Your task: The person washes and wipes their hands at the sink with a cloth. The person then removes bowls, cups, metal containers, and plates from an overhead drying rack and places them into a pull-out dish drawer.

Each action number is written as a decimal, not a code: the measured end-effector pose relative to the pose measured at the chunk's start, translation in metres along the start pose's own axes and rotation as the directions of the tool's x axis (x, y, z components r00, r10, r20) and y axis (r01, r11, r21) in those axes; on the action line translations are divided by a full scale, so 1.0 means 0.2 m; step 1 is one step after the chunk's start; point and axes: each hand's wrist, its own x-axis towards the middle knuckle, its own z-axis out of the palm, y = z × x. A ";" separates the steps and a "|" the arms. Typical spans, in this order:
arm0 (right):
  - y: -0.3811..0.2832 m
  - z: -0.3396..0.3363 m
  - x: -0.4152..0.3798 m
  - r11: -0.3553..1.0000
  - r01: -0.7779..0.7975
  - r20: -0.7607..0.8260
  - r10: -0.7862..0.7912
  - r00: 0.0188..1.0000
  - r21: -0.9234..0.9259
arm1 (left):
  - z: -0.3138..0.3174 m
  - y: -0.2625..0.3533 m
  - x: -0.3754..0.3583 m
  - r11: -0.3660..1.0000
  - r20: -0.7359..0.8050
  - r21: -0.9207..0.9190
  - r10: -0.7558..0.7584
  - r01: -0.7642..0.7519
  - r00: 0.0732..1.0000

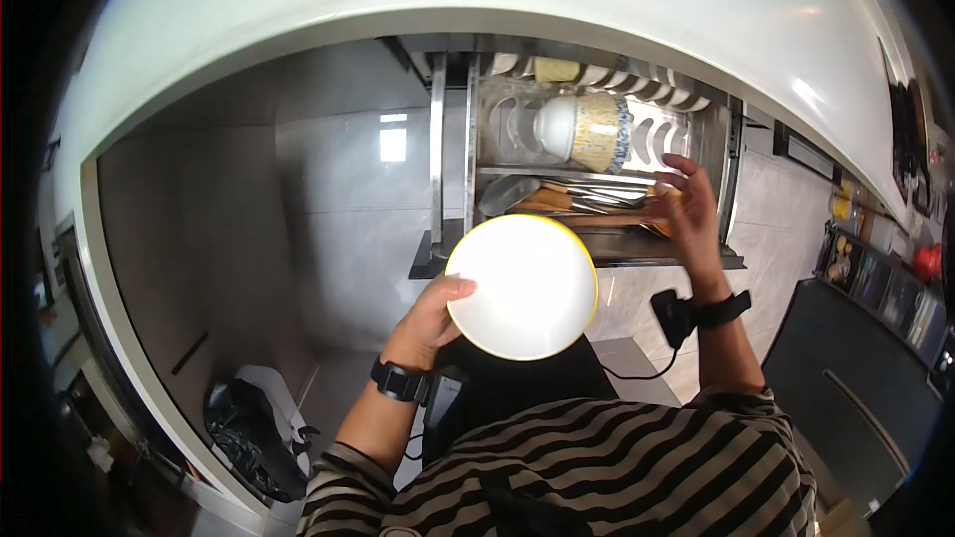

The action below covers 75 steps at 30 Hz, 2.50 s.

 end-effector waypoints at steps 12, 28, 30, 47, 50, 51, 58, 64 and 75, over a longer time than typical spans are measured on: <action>0.12 0.35 0.47 0.323 0.558 0.506 -0.236 0.830 -0.765 | 0.10 0.00 0.19 0.997 0.028 0.059 -0.057 0.055 0.998; 0.23 0.51 0.60 0.184 0.590 0.573 -0.144 0.807 -0.786 | 0.14 -0.04 0.09 0.978 -0.185 0.197 -0.037 0.074 0.982; 0.23 0.50 0.57 0.173 0.615 0.584 -0.201 0.786 -0.769 | 0.14 -0.05 0.10 0.981 -0.183 0.182 -0.025 0.059 0.983; 0.31 -0.52 0.34 0.630 0.295 0.153 -0.270 0.951 -0.719 | 0.13 0.01 0.16 0.977 -0.094 0.186 -0.091 0.107 0.991; 0.45 -0.59 0.40 0.466 0.323 0.285 -0.152 0.946 -0.824 | 0.15 0.00 0.19 0.979 -0.085 0.178 -0.080 0.094 0.993; 0.48 -0.60 0.42 0.418 0.334 0.322 -0.101 0.941 -0.845 | 0.16 0.00 0.20 0.980 -0.086 0.175 -0.076 0.091 0.993; 0.59 -0.57 0.55 -0.027 0.386 0.385 0.037 0.922 -0.922 | 0.21 0.03 0.25 0.965 -0.135 0.253 -0.038 0.072 0.990; 0.57 -0.56 0.56 0.109 0.396 0.405 0.076 0.911 -0.912 | 0.26 0.03 0.32 0.954 -0.138 0.289 -0.037 0.076 0.990; 0.65 -0.58 0.57 0.082 0.305 0.314 0.127 0.941 -0.949 | 0.27 0.00 0.36 0.960 -0.082 0.266 -0.072 0.092 0.994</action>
